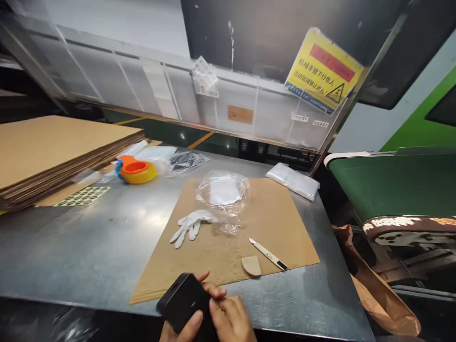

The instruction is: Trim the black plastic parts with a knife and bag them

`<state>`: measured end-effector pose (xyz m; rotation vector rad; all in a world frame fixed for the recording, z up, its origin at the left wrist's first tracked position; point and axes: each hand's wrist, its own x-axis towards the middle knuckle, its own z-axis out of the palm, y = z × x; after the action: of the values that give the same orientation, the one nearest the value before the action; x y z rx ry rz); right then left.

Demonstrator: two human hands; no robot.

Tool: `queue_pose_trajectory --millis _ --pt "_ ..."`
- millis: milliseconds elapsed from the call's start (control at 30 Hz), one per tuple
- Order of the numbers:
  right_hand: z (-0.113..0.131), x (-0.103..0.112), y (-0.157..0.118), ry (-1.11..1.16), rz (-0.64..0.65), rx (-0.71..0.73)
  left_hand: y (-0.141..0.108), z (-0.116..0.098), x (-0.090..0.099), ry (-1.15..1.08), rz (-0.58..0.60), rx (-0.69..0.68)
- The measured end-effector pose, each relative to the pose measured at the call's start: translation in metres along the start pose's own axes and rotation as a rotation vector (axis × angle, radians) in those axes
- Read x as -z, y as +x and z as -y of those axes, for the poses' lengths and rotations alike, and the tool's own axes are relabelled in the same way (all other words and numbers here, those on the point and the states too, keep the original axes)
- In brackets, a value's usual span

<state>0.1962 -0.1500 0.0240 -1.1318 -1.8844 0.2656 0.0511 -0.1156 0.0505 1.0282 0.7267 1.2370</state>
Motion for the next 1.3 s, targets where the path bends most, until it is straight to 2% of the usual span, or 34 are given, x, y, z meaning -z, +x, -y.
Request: queue_pose_trajectory --millis 67,133,167,267,367,433,533,567,633,700,767,833,900,1033,1133,1200,1300 --pt "-0.016 0.013 0.004 -0.066 0.105 0.013 0.000 0.009 0.006 0.114 -0.051 0.018" --pt "-0.036 0.024 0.014 -0.322 0.101 -0.140 0.000 0.013 0.014 0.252 0.038 0.026" --pt "-0.047 0.026 0.019 -0.379 0.115 -0.185 0.000 0.013 0.018 0.307 0.110 0.004" --pt "-0.072 0.016 0.026 -0.435 0.176 -0.249 -0.003 0.011 0.027 0.415 0.262 -0.107" --pt "-0.078 0.008 0.023 -0.406 0.236 -0.273 -0.007 0.009 0.030 0.496 0.275 -0.122" --pt "-0.069 0.012 0.022 -0.358 0.273 -0.275 -0.008 0.009 0.031 0.546 0.259 -0.088" --pt "-0.035 0.029 0.031 -0.214 0.306 -0.225 -0.006 0.009 0.030 0.607 0.275 -0.042" --pt "-0.020 0.033 0.036 -0.120 0.307 -0.158 -0.005 0.009 0.029 0.608 0.303 -0.026" --pt "0.007 0.038 0.046 0.056 0.328 0.067 -0.001 0.009 0.026 0.601 0.377 0.000" --pt "0.024 0.037 0.053 0.119 0.377 0.210 0.000 0.009 0.023 0.618 0.427 0.021" --pt "0.027 0.035 0.053 0.120 0.429 0.208 -0.002 0.009 0.023 0.642 0.426 0.044" --pt "0.021 0.034 0.048 0.112 0.434 0.130 -0.006 0.008 0.025 0.643 0.414 0.073" --pt "0.015 0.033 0.041 0.114 0.394 0.093 -0.009 0.007 0.026 0.611 0.422 0.097" --pt "0.014 0.031 0.033 0.148 0.380 0.169 -0.011 0.004 0.026 0.499 0.444 0.129" --pt "0.015 0.031 0.032 0.149 0.379 0.064 -0.009 0.003 0.028 0.375 0.432 0.219" --pt "0.015 0.028 0.030 0.183 0.324 -0.023 -0.009 0.004 0.029 0.160 0.440 0.363" --pt "0.018 0.015 0.025 0.249 0.164 -0.100 -0.012 0.009 0.029 -0.302 0.415 0.527"
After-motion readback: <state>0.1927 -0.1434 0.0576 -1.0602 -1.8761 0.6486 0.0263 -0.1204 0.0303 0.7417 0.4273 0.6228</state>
